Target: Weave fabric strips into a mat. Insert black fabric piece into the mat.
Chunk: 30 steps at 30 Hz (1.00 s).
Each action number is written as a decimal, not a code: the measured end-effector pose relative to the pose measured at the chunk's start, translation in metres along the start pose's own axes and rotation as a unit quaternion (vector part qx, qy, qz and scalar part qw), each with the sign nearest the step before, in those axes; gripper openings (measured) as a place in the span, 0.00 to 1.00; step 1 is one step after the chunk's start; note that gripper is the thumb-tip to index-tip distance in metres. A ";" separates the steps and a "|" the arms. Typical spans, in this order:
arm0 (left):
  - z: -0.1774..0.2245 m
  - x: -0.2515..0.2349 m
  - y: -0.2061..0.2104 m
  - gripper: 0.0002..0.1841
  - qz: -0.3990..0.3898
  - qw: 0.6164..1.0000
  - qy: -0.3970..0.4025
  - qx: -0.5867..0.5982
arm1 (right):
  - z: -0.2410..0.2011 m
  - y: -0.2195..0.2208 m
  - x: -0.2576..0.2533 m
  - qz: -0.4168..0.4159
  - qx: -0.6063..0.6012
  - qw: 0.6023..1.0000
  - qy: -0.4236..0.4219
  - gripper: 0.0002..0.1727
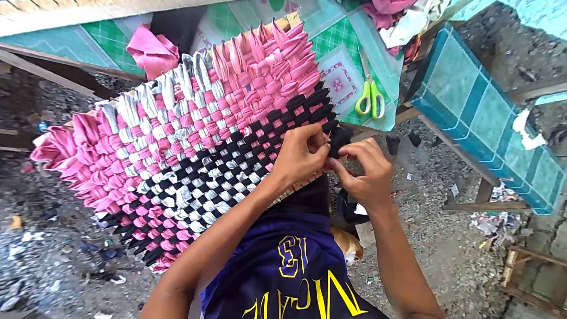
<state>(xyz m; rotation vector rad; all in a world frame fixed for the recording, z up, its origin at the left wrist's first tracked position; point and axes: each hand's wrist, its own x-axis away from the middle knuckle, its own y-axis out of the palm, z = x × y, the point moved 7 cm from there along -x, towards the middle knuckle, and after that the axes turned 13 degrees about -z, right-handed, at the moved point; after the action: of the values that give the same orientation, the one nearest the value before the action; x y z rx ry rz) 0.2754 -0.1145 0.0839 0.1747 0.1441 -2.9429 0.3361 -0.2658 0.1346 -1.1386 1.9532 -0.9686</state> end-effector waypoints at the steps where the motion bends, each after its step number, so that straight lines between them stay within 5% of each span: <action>1: 0.000 -0.001 0.000 0.04 -0.009 1.000 0.006 0.002 | -0.002 0.000 -0.001 0.003 0.011 1.000 0.001 0.11; 8: 0.012 0.002 0.005 0.03 -0.001 1.000 0.022 -0.014 | 0.011 -0.002 0.006 0.040 -0.212 0.976 -0.035 0.05; 13: 0.011 -0.013 0.013 0.05 0.025 0.999 -0.008 -0.040 | 0.024 0.011 0.019 0.093 -0.345 0.933 0.038 0.06; 18: -0.006 -0.016 0.018 0.05 -0.002 0.999 -0.041 -0.021 | 0.031 0.006 0.015 0.004 -0.190 0.976 0.107 0.33; 23: -0.011 -0.015 0.027 0.05 0.022 0.998 -0.061 -0.023 | 0.036 0.001 0.012 0.019 -0.162 0.974 0.155 0.13; 30: -0.009 -0.015 0.025 0.06 0.044 0.997 -0.057 0.038 | 0.039 0.004 0.019 0.054 -0.299 0.946 0.113 0.09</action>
<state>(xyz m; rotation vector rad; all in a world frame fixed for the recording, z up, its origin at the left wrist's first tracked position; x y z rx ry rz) 0.2954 -0.1356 0.0747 0.0232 0.0067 -2.8639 0.3597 -0.2918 0.1084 -1.2552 2.5699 -0.4633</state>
